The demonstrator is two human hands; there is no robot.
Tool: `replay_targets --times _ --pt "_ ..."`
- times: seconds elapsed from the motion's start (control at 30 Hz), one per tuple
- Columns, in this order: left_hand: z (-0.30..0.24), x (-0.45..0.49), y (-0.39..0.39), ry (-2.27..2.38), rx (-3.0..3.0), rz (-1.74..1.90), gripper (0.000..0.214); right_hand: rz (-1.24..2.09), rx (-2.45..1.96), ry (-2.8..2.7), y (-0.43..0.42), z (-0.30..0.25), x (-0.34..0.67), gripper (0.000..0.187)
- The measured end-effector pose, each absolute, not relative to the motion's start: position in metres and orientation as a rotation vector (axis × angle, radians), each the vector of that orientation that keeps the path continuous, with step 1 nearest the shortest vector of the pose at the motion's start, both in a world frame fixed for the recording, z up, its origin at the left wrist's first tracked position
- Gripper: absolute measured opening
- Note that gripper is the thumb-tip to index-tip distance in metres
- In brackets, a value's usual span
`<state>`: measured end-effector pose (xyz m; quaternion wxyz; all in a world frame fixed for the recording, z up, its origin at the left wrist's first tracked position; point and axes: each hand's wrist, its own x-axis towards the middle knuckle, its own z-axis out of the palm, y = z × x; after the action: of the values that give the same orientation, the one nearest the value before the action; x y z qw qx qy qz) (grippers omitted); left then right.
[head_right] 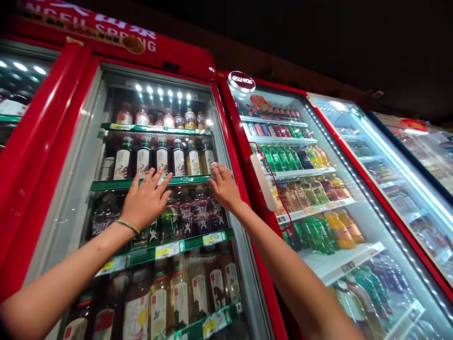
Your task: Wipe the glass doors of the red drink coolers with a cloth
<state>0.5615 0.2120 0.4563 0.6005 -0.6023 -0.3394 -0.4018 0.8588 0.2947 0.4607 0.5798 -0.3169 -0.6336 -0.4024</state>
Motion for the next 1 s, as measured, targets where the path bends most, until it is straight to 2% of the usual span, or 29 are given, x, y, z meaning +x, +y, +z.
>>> replay_targets --times 0.23,0.43,0.63,0.83,1.0 --pt "0.46 0.562 0.203 -0.844 -1.447 -0.914 0.054 -0.852 -0.741 -1.4 0.291 0.464 0.84 0.064" --pt "0.465 0.523 0.182 -0.869 -1.454 -0.825 0.053 -1.034 -0.534 -1.703 0.276 0.447 0.809 0.06" --pt "0.464 0.477 0.167 -0.984 -1.335 -0.859 0.053 -0.888 -0.592 -1.516 0.267 0.471 0.766 0.057" --pt "0.458 0.45 0.163 -1.025 -1.316 -0.856 0.055 -1.093 -0.421 -1.752 0.244 0.444 0.708 0.057" --pt "0.449 0.445 0.167 -1.058 -1.308 -0.911 0.057 -0.955 -0.541 -1.614 0.239 0.466 0.689 0.057"
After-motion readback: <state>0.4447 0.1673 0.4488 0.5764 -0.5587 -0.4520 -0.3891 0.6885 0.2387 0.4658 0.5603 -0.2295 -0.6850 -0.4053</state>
